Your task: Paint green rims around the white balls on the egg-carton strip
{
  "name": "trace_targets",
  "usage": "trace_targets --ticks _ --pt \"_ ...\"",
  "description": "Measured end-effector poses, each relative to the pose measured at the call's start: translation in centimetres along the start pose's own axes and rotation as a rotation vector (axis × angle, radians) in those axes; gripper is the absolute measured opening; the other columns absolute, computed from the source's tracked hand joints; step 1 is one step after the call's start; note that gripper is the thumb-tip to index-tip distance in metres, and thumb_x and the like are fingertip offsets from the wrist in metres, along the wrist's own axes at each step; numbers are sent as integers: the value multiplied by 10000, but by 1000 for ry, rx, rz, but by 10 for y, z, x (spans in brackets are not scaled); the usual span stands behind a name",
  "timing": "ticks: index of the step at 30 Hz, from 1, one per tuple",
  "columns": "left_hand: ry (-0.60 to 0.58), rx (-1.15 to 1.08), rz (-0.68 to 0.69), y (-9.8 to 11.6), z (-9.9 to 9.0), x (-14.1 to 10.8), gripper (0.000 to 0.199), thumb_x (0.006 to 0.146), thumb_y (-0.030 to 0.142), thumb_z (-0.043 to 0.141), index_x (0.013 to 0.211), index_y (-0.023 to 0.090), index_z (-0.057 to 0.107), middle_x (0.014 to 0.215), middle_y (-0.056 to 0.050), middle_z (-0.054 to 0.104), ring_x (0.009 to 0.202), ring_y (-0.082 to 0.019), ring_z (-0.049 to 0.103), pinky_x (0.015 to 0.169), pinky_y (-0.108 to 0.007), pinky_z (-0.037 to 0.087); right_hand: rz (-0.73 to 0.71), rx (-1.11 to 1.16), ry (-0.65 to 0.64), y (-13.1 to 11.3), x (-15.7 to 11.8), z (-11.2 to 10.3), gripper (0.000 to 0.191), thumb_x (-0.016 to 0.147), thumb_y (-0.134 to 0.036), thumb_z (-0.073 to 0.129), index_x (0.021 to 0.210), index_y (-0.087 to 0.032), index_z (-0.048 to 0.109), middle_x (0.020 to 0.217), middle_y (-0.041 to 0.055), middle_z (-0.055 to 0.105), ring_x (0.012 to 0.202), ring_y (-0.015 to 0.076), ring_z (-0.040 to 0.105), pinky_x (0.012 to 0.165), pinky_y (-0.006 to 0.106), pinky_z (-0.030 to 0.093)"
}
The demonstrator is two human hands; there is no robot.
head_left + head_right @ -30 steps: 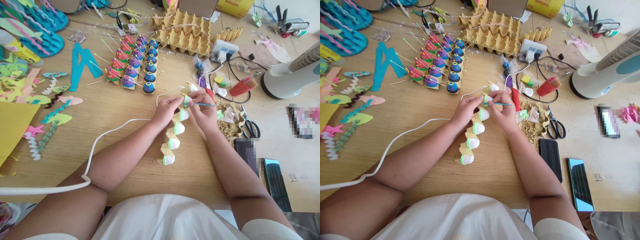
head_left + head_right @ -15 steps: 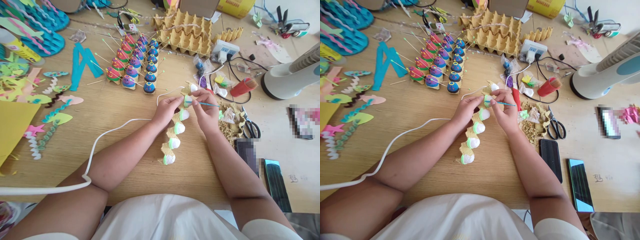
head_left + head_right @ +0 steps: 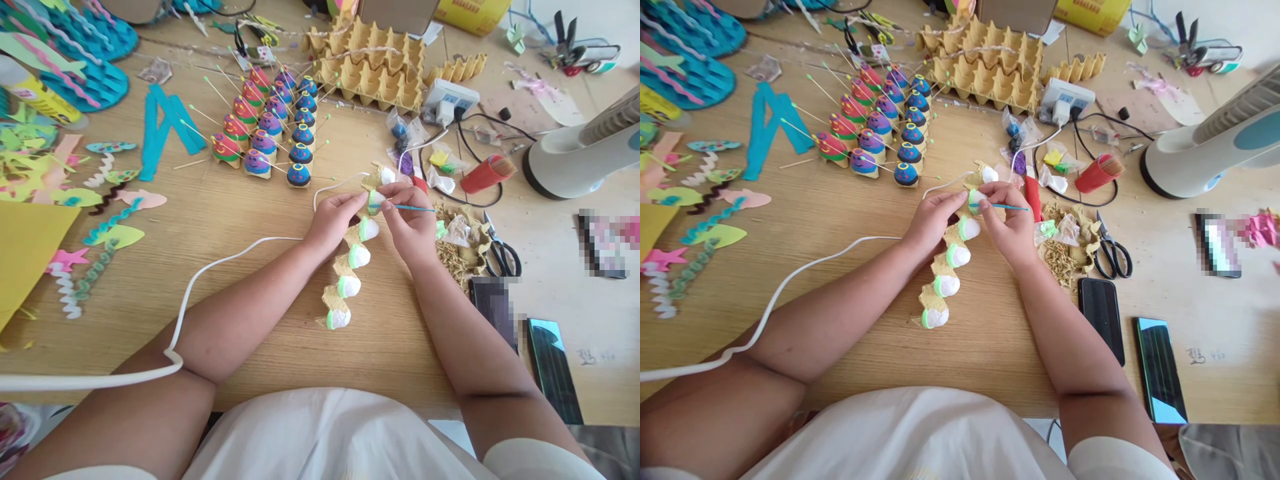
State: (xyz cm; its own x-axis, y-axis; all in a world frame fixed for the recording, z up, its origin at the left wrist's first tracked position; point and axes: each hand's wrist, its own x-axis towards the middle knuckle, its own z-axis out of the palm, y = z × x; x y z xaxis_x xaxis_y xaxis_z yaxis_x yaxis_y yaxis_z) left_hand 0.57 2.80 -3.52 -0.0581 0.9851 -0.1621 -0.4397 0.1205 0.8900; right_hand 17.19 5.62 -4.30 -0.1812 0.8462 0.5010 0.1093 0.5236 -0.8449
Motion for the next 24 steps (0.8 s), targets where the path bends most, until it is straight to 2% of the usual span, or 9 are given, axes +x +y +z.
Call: trace_targets --ticks 12,16,20,24 --pt "-12 16 31 -8 -4 4 297 846 486 902 779 206 830 676 26 683 619 -109 591 629 -248 473 -63 -80 13 -2 1 1 321 991 -541 744 862 -282 605 1040 26 747 1029 207 725 982 447 597" --pt "8 23 20 -6 -3 3 301 829 485 912 774 201 827 670 27 680 625 -112 598 628 -245 477 -144 -176 15 -12 0 -1 279 1001 -489 730 847 -283 621 1056 38 762 1055 238 730 1020 503 582" --pt "9 10 32 -4 -1 3 286 852 447 888 736 197 814 633 37 643 594 -98 560 612 -241 467 -229 -303 -39 -23 -1 -4 210 977 -429 756 846 -297 658 1109 37 784 1088 273 731 1084 578 547" --pt "2 3 42 -2 0 3 289 869 420 879 709 193 798 602 40 615 570 -92 535 605 -239 459 -196 -328 -54 -26 -2 -4 222 952 -476 776 846 -312 670 1096 35 786 1084 288 728 1077 595 559"
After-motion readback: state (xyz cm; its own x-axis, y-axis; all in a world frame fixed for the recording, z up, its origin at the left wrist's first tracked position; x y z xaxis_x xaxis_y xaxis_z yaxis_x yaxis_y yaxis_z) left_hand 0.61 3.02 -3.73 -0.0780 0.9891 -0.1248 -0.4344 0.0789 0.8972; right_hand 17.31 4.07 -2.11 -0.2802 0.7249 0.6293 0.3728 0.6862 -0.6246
